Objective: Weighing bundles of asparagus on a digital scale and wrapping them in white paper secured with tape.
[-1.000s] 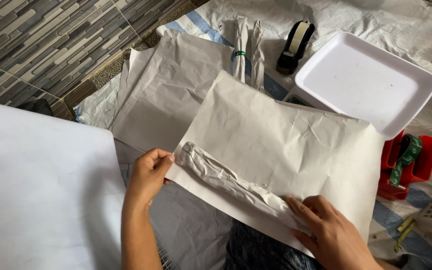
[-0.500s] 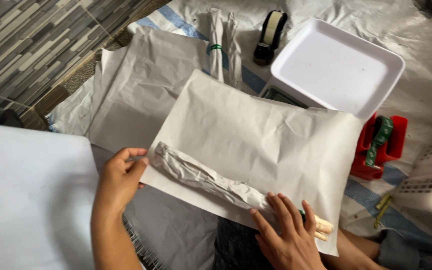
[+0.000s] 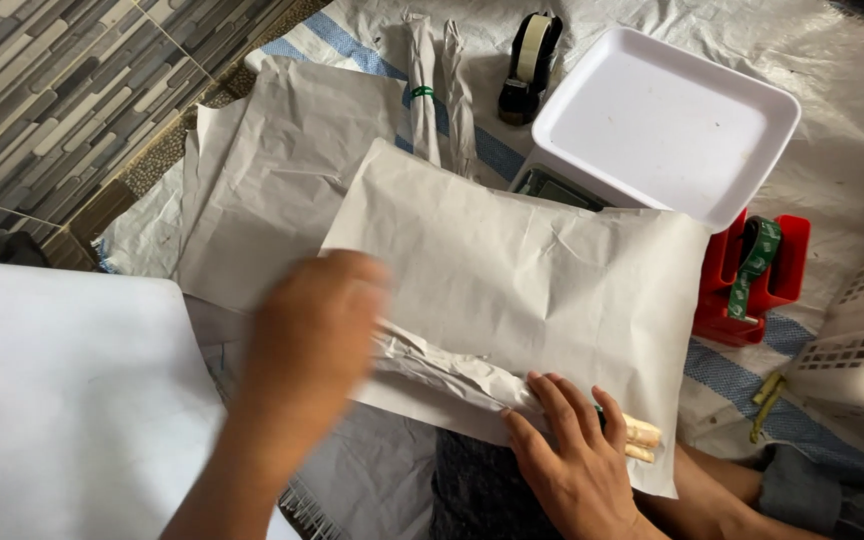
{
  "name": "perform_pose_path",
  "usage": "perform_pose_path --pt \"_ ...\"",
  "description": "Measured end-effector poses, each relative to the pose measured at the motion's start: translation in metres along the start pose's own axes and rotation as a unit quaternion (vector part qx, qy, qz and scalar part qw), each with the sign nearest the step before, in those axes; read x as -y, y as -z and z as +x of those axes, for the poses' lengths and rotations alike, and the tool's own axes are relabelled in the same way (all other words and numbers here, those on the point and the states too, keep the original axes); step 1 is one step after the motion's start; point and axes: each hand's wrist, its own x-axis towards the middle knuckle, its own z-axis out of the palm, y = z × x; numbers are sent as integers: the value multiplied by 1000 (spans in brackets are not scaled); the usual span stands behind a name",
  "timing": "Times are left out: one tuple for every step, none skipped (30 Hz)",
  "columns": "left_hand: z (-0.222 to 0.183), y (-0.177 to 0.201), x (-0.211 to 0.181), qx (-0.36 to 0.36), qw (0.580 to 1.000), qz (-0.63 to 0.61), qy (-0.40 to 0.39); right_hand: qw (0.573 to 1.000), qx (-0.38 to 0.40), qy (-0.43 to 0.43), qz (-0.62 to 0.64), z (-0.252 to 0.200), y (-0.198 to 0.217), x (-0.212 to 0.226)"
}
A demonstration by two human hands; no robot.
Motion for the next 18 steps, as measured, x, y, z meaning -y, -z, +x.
perform_pose_path --pt "9 -8 -18 32 984 -65 -164 1000 4 -7 -9 -1 -3 -1" --pt "1 -21 -30 33 984 -64 -166 1000 3 -9 -8 0 -4 -1" --pt "-7 -36 -43 101 955 -60 -272 1000 -8 -5 -12 -1 -4 -2" --pt "-15 -51 -56 169 910 -54 -374 1000 -18 -1 -17 -2 -4 -3" --pt "-30 -65 -42 170 908 -58 -380 1000 -17 -6 -21 -2 -4 -3" --pt "-45 -81 -29 150 905 -55 -394 1000 -3 -6 -2 -3 -3 -3" --pt "-60 -97 -17 130 902 -55 -408 1000 13 -6 17 -5 -2 -5" --pt "-64 -102 -1 130 899 -61 -413 1000 15 -13 11 2 4 -3" --pt "-69 -108 14 68 907 0 -415 1000 -7 -8 25 9 10 0" --pt "-75 -114 29 6 909 61 -412 999 -30 -3 38 15 16 2" --pt "-74 -114 28 8 909 56 -413 999 -26 -7 35 14 17 1" --pt "-73 -114 27 -13 916 53 -397 999 -19 -3 45 13 17 1" --pt "-71 -113 28 -32 922 52 -382 998 -14 -1 56 13 17 2" --pt "-68 -110 22 -30 921 48 -385 998 -12 -6 54 13 19 0" --pt "-66 -107 16 -27 920 40 -388 998 4 5 63 12 21 -1" --pt "-65 -103 9 -24 919 33 -392 997 19 16 72 11 24 -2" --pt "-64 -103 9 -24 919 31 -393 997 20 14 71 9 22 -4" --pt "-64 -103 8 -1 919 16 -394 997 21 18 69 6 21 -5"
